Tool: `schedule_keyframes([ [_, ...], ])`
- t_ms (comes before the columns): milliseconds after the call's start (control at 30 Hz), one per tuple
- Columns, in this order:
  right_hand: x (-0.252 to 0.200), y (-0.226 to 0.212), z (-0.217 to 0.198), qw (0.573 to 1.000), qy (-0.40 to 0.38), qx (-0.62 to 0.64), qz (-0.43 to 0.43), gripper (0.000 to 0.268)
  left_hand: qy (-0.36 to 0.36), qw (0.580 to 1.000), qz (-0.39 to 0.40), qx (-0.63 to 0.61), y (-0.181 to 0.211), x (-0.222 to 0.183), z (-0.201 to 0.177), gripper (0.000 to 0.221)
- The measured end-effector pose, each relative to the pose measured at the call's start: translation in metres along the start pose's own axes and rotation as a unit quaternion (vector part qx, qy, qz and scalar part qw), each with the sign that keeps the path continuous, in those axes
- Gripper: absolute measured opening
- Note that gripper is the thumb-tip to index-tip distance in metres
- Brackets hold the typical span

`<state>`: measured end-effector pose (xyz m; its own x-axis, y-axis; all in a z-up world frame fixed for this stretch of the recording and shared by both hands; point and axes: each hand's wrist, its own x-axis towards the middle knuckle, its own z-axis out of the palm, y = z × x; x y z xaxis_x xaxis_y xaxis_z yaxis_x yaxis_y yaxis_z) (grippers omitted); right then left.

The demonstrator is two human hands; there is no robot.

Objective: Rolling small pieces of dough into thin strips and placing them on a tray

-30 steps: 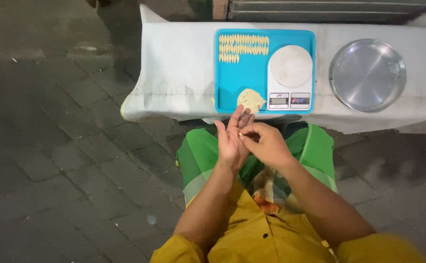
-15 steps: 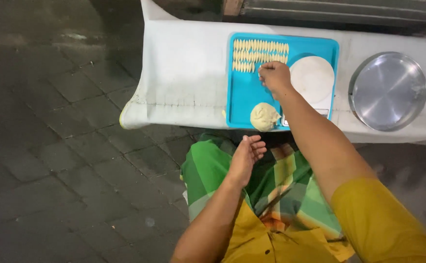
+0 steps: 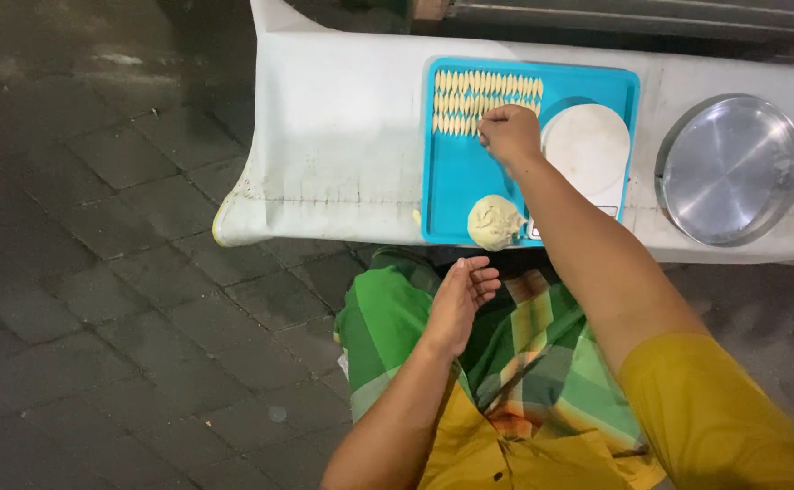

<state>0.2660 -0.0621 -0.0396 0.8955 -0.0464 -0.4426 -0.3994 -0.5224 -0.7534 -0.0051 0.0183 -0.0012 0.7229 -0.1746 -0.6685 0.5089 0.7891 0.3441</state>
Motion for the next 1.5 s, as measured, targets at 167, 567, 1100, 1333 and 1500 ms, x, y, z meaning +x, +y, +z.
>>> schedule_keyframes([
  [167, -0.001, -0.006, -0.002, 1.0, -0.005, -0.016, 0.023, 0.02, 0.002, 1.0, 0.004, 0.012, 0.005, -0.004, 0.004, 0.053],
  [567, -0.001, -0.001, -0.007, 0.998, 0.0, -0.034, 0.045, 0.012, 0.035, 0.999, 0.006, 0.027, 0.005, -0.005, 0.007, 0.047],
  [1100, -0.151, 0.046, -0.09, 0.967, -0.093, -0.227, -0.064, 0.033, 0.128, 0.68, 0.348, 0.632, 0.003, 0.043, 0.026, 0.069],
  [1333, -0.152, 0.091, -0.055, 0.981, -0.003, -0.191, -0.04, 0.03, 0.108, 0.487, 0.43, 0.753, -0.013, 0.083, 0.024, 0.083],
  [1500, -0.14, 0.097, -0.05, 0.98, -0.001, -0.199, -0.032, 0.033, 0.138, 0.442, 0.493, 0.737, -0.026, 0.101, 0.023, 0.056],
])
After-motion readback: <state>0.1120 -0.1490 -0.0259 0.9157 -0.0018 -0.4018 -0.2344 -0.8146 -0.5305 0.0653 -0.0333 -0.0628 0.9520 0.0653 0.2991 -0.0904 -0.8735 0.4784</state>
